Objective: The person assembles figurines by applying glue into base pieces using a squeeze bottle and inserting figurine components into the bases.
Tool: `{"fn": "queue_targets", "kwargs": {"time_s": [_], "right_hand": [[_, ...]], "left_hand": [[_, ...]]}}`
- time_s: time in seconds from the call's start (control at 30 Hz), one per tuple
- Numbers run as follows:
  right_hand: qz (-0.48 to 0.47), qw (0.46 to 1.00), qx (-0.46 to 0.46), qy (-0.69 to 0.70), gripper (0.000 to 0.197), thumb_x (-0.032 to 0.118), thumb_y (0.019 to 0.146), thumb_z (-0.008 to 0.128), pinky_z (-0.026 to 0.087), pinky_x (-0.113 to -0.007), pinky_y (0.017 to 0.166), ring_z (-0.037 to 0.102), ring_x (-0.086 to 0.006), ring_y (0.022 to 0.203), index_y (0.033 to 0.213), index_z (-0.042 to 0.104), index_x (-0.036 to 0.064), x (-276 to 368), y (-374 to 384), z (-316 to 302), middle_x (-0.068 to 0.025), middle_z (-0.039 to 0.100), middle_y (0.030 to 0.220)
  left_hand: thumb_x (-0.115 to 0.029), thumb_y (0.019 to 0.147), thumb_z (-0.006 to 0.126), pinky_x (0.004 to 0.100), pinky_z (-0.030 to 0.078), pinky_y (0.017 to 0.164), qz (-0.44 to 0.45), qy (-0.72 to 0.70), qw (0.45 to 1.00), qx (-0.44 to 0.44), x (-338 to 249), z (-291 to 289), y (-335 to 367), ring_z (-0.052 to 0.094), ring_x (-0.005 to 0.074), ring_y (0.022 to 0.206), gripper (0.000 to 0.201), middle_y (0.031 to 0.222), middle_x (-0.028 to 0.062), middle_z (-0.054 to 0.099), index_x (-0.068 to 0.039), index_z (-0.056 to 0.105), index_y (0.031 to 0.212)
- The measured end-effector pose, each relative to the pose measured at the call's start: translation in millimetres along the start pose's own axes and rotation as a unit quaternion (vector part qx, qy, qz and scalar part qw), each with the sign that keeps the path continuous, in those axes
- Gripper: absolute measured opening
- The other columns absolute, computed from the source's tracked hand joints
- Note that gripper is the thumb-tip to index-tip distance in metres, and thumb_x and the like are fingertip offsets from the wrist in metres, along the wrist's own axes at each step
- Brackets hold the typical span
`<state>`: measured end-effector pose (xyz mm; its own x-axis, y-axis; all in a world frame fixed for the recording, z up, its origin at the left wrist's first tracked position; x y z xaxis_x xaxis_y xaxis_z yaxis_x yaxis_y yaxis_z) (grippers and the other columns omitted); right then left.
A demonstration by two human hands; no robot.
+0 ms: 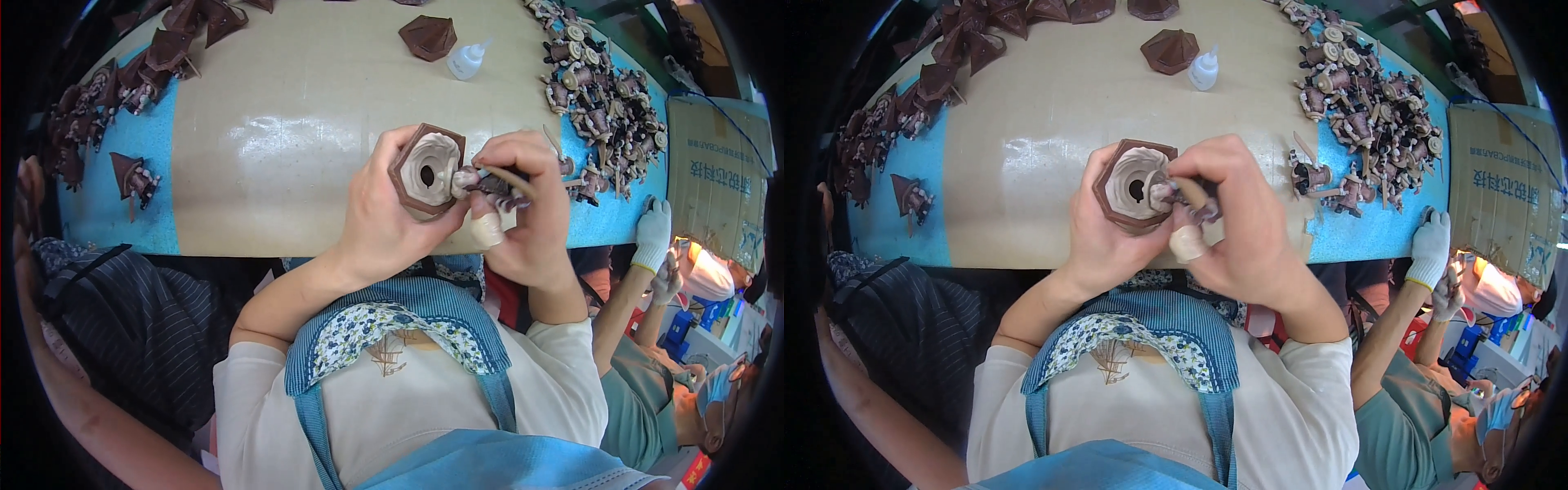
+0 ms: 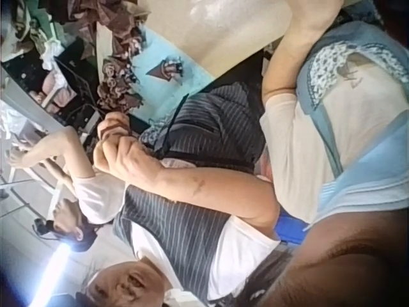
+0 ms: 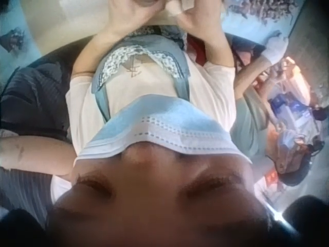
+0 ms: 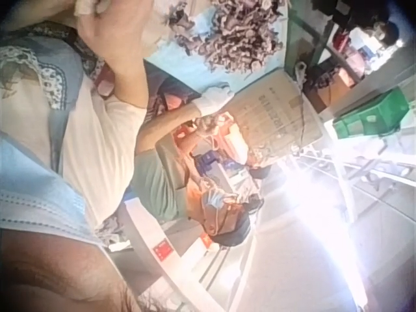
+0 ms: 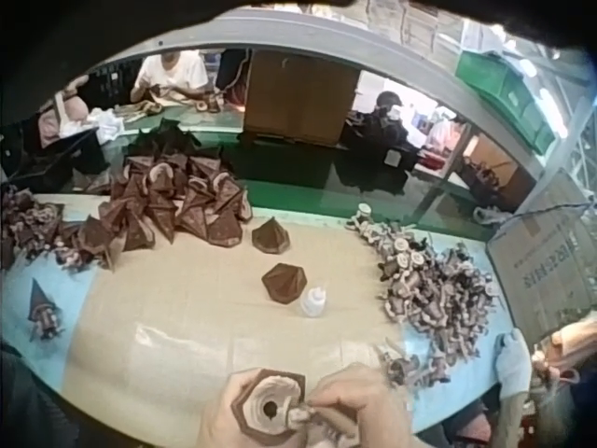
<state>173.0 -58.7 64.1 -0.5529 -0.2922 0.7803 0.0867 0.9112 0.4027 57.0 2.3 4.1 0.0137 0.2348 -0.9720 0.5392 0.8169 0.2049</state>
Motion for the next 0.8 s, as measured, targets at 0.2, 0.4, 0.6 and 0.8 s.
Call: {"fn": "queue_targets", "kwargs": {"time_s": [0.2,0.4,0.6,0.8], "right_hand": [[-0.127,0.984,-0.009,-0.125,0.046,0.001,0.062,0.067,0.044,-0.038,0.062,0.053,-0.0313,0.076,0.104,0.05,-0.0016,22.5,4.8,17.3,-0.0166,0.053,0.093],[-0.151,0.966,-0.04,-0.207,0.047,-0.001,0.057,0.065,0.043,-0.036,0.058,0.051,-0.0274,0.07,0.102,0.052,0.0005,31.1,7.2,28.0,-0.0121,0.053,0.085],[-0.122,0.98,-0.034,-0.156,0.038,-0.002,0.054,0.064,0.041,-0.036,0.054,0.049,-0.0272,0.064,0.09,0.051,0.0017,28.2,10.4,25.9,-0.0114,0.049,0.077],[-0.114,0.992,-0.027,-0.057,0.027,-0.002,0.059,0.053,0.037,-0.032,0.052,0.045,-0.0225,0.06,0.086,0.049,0.0003,16.8,6.3,22.8,-0.0118,0.048,0.073]], "left_hand": [[-0.014,0.065,0.082,0.0341,0.052,0.074,0.041,0.006,0.998,-0.044,-4.7,-4.6,-4.0,0.064,0.0276,0.087,0.063,0.099,0.0138,0.061,0.0,0.045,0.114],[-0.018,0.066,0.081,0.0366,0.05,0.07,0.089,0.052,0.992,-0.068,-5.0,-7.1,-5.5,0.061,0.031,0.082,0.061,0.097,0.0143,0.058,-0.001,0.045,0.112],[-0.017,0.066,0.079,0.036,0.048,0.069,0.129,0.051,0.988,-0.072,-3.2,-3.8,-7.2,0.06,0.0293,0.078,0.055,0.094,0.0129,0.058,-0.002,0.048,0.108],[-0.014,0.064,0.077,0.0361,0.047,0.068,0.156,0.04,0.986,-0.037,-9.3,-2.8,-5.2,0.06,0.0288,0.076,0.05,0.089,0.0118,0.059,-0.003,0.049,0.103]]}}
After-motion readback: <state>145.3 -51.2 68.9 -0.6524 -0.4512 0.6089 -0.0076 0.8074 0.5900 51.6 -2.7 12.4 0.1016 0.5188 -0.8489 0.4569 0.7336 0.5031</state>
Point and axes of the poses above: each hand's wrist, its own y-axis towards the middle knuckle, its own z-axis out of the palm, x = y × z, the point moved 6 cm from there along y, towards the middle knuckle
